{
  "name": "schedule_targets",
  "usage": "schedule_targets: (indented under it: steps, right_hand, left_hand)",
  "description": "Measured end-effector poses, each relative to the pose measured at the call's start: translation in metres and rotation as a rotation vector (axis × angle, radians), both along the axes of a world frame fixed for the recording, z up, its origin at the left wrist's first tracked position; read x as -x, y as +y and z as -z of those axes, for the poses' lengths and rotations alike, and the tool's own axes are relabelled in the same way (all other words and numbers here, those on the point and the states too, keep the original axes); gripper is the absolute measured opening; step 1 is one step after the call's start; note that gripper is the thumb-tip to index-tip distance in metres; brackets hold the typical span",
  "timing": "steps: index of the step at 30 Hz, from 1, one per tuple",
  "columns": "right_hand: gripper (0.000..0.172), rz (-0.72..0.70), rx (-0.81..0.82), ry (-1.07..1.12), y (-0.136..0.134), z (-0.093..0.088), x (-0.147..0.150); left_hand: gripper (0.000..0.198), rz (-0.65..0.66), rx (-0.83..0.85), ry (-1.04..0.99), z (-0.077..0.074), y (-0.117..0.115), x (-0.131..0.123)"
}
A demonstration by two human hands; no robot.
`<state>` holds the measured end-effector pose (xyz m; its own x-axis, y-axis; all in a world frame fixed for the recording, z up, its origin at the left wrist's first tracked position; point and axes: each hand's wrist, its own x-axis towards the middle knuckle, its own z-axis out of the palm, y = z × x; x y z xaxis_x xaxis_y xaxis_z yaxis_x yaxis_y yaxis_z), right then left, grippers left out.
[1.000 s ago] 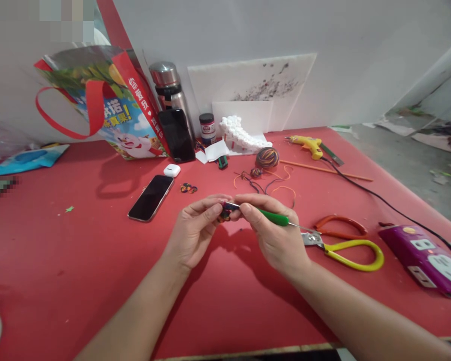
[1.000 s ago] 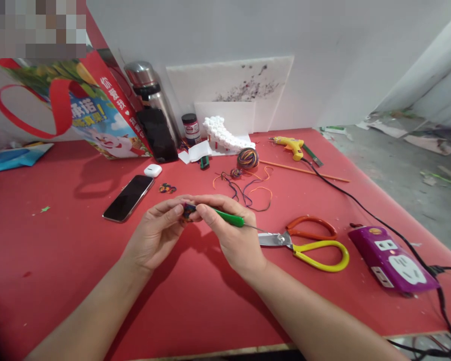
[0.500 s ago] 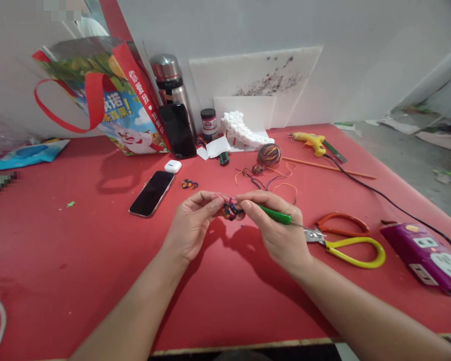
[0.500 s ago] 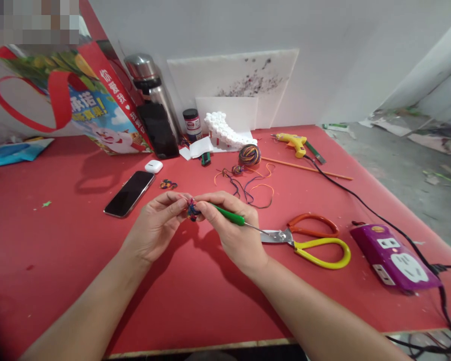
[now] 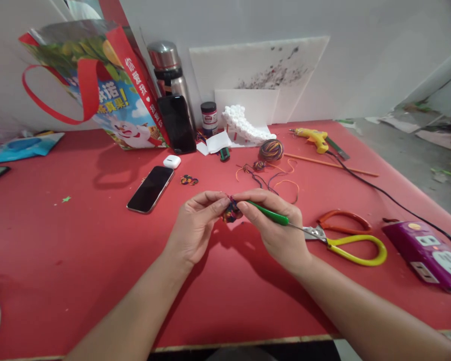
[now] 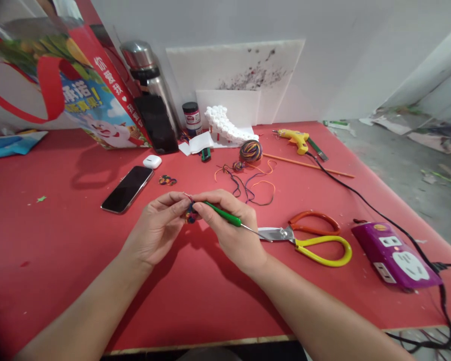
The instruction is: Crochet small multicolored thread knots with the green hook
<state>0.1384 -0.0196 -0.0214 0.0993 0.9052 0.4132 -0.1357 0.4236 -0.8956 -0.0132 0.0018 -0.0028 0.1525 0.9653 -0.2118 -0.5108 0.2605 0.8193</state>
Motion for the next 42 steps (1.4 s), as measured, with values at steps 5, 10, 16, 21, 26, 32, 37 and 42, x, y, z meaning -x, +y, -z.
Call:
schedule_targets:
  steps: [5,10,16,21,26,32,37,42]
  right_hand:
    - [0.02,-0.01,-0.067,-0.146,-0.001,0.003,-0.002]
    - [0.02,0.027,-0.177,-0.345,-0.002,0.005,-0.006]
    - [0.019,0.026,-0.24,-0.429,-0.001,0.008,-0.008]
    - [0.016,0.01,-0.292,-0.448,0.002,0.004,-0.01]
    - [0.016,-0.008,-0.232,-0.404,0.001,0.002,-0.012]
    - [0.018,-0.02,-0.157,-0.366,-0.002,0.005,-0.011]
    - [0.015,0.028,-0.222,-0.508,0.0,0.001,-0.012]
    - [0.018,0.08,-0.366,-0.593,0.003,0.0,-0.013]
  left_hand:
    - [0.031,-0.065,-0.003,0.02,0.002,0.001,0.0]
    - [0.031,-0.124,-0.014,0.084,0.001,-0.001,-0.001]
    - [0.031,-0.118,0.033,0.049,0.001,0.0,-0.001]
    - [0.029,-0.139,0.02,0.053,0.002,0.001,-0.001]
    - [0.029,-0.147,-0.025,0.078,0.001,0.001,-0.001]
    - [0.032,-0.115,0.017,0.08,-0.001,0.002,0.003]
    - [0.035,-0.076,0.056,0.115,-0.004,0.004,0.008]
    - [0.037,-0.023,0.137,0.022,-0.006,0.006,0.007]
